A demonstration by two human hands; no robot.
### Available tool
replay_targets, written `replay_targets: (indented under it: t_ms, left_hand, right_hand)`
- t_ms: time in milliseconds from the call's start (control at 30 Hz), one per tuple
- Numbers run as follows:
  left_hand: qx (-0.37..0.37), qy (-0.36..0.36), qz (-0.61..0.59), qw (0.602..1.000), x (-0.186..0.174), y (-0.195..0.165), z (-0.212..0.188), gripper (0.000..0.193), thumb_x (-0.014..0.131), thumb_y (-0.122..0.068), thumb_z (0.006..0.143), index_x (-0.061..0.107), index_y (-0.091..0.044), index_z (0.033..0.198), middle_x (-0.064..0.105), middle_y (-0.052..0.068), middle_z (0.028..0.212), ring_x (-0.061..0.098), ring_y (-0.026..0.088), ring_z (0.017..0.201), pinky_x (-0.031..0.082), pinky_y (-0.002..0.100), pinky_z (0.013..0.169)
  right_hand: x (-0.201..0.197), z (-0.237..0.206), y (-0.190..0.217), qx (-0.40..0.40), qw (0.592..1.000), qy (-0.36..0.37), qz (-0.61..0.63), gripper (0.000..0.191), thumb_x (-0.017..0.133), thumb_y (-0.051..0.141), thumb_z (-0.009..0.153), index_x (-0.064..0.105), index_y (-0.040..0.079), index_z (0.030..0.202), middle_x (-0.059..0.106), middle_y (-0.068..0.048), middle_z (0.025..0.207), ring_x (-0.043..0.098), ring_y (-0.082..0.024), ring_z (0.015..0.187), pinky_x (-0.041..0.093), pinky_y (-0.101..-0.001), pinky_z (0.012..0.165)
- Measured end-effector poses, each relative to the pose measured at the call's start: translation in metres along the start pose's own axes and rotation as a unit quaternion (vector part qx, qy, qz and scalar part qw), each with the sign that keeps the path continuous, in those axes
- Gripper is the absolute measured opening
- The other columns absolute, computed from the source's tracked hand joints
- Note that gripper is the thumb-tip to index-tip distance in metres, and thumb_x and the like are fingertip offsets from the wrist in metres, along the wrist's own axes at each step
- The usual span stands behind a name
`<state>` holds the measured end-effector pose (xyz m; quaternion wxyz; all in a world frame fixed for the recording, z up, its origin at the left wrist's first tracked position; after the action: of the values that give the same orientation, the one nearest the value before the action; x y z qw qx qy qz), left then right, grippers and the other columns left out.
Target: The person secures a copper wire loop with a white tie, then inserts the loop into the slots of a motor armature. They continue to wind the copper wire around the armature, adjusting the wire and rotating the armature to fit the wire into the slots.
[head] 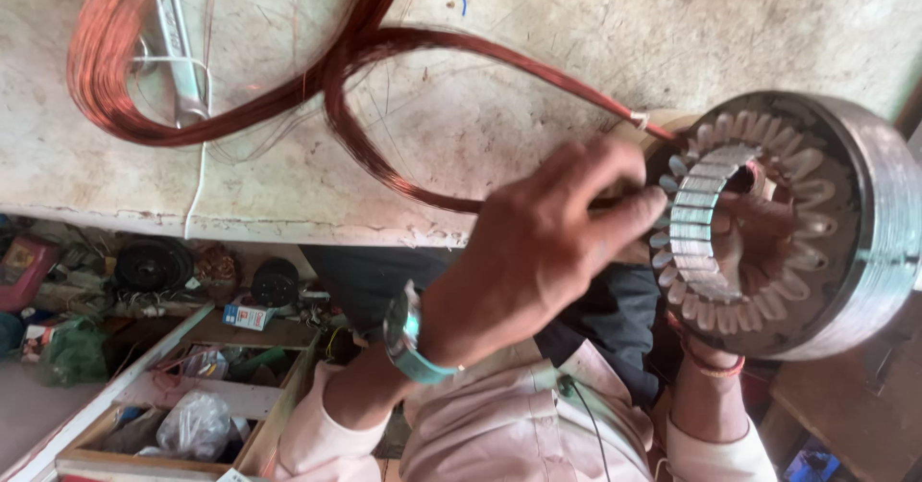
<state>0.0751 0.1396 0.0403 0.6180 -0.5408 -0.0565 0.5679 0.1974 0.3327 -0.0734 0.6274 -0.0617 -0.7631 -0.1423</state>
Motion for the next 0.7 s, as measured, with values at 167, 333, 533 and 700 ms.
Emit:
replay_targets:
  t_ms: [167,333,533,700]
  left_hand:
    - [-0.06,0.013,0.013,0.998,-0.002,0.008,0.004,0.026,0.074,0.0,0.092,0.068,-0.011,0.115,0.056,0.004,0.102,0.064,0.018,0.098,0.062,0.023,0.073]
    - [0.003,-0.013,0.019,1.0,0.008,-0.005,0.002,0.022,0.075,0.0,0.102,0.064,-0.005,0.12,0.056,0.007,0.111,0.062,0.021,0.097,0.06,0.026,0.074]
    - [-0.007,-0.022,-0.012,1.0,-0.013,0.001,-0.015,0.041,0.069,0.01,0.092,0.061,-0.005,0.13,0.056,0.009,0.121,0.063,0.022,0.098,0.061,0.031,0.079]
    - [0.004,0.017,0.007,1.0,-0.012,-0.003,-0.006,0.047,0.067,0.013,0.088,0.063,-0.007,0.131,0.058,0.007,0.126,0.064,0.023,0.104,0.061,0.032,0.084]
  right_hand:
    - [-0.022,-0.003,0.006,0.084,0.99,-0.04,-0.105,0.035,0.058,0.022,0.108,0.058,-0.002,0.133,0.064,-0.023,0.126,0.061,-0.037,0.118,0.047,-0.0559,0.102]
    - [-0.051,-0.008,0.01,0.077,0.99,-0.054,0.107,0.041,0.04,0.032,0.12,0.053,-0.003,0.137,0.053,-0.023,0.136,0.056,-0.038,0.124,0.049,-0.0529,0.112]
    - [-0.064,0.004,-0.013,0.292,0.948,-0.075,-0.104,0.071,0.035,0.048,0.119,0.051,-0.018,0.14,0.062,-0.042,0.125,0.066,-0.05,0.11,0.056,-0.0534,0.094]
    - [-0.068,0.006,-0.021,0.267,0.949,-0.137,-0.093,0.061,0.04,0.044,0.115,0.051,-0.012,0.139,0.065,-0.035,0.119,0.069,-0.042,0.106,0.059,-0.046,0.094]
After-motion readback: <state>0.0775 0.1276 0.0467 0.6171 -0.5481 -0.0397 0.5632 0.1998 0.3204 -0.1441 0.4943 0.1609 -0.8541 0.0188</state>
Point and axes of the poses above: each hand's wrist, its own z-axis towards the middle knuckle, its own x-axis out of the palm, y = z × x, the point moved 8 cm from there along z, towards the middle knuckle
